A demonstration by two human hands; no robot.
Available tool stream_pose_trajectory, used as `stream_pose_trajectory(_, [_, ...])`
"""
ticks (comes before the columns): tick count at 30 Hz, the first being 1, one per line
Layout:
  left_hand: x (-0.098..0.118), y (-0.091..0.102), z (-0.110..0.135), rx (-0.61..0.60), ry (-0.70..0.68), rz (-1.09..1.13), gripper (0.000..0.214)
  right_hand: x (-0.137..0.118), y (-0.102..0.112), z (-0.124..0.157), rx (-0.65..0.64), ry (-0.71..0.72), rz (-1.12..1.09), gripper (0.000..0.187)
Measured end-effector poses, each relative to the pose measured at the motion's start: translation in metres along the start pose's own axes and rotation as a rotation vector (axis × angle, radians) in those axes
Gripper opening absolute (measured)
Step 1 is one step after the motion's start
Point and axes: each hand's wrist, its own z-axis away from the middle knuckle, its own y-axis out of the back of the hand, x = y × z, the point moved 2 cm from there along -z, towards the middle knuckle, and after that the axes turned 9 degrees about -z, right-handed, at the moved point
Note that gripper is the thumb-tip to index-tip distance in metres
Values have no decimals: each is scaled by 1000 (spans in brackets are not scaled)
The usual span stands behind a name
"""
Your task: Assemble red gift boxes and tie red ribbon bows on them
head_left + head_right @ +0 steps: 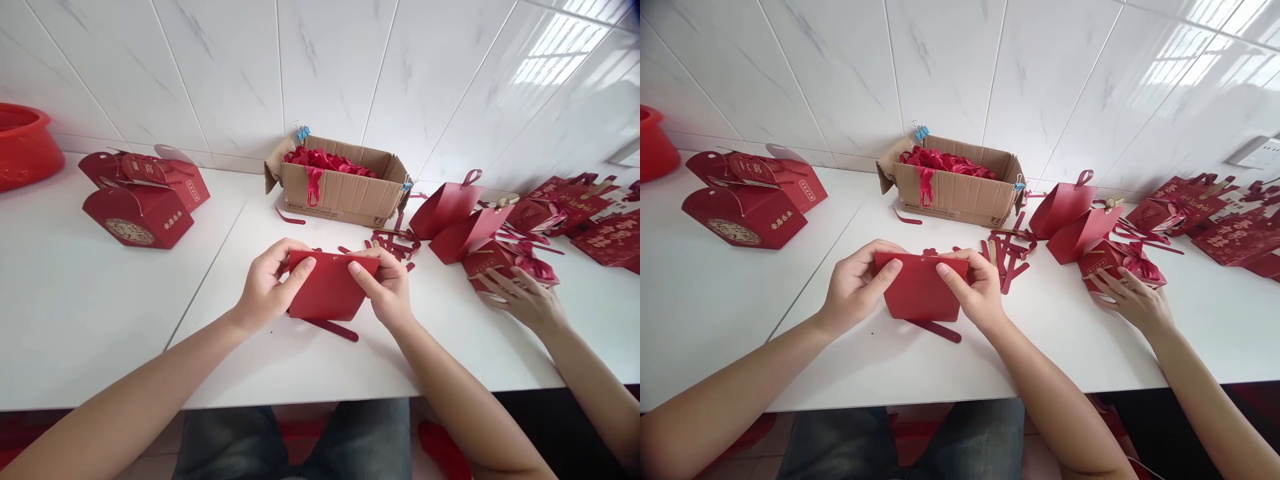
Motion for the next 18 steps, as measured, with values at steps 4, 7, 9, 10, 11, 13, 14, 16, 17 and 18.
stream_pose_trajectory(4, [-1, -2, 1, 22, -42, 28, 27, 1, 0, -2, 9, 2, -2, 20])
stream_pose_trajectory(7, [-2, -3, 0, -12, -56, 62, 46, 1, 0, -2, 6, 13, -18, 17])
stream_pose_trajectory(9, [-2, -3, -2, -56, -6, 67, 38, 1, -1, -2, 8, 15, -23, 17])
stream_pose_trajectory(10, [-2, -3, -3, -63, 18, 70, 34, 1, -1, -2, 12, 15, -20, 17])
stream_pose_trajectory(11, [-3, -3, -4, -64, 37, 77, 32, 2, -1, -3, 15, 16, -13, 18])
stream_pose_trajectory(13, [-3, -2, -7, -70, 60, 94, 31, 3, 0, -3, 14, 21, 3, 19])
stream_pose_trajectory(14, [-4, -1, -7, -72, 67, 103, 30, 3, 0, -4, 10, 22, 7, 20])
stream_pose_trajectory(16, [-5, -2, -7, -75, 79, 121, 30, 5, 0, -4, 0, 19, 9, 20])
stream_pose_trajectory(17, [-5, -2, -7, -75, 87, 127, 30, 5, 0, -4, -3, 16, 6, 20])
stream_pose_trajectory(18, [-6, -2, -5, -75, 93, 130, 30, 6, 0, -4, -5, 13, 0, 20])
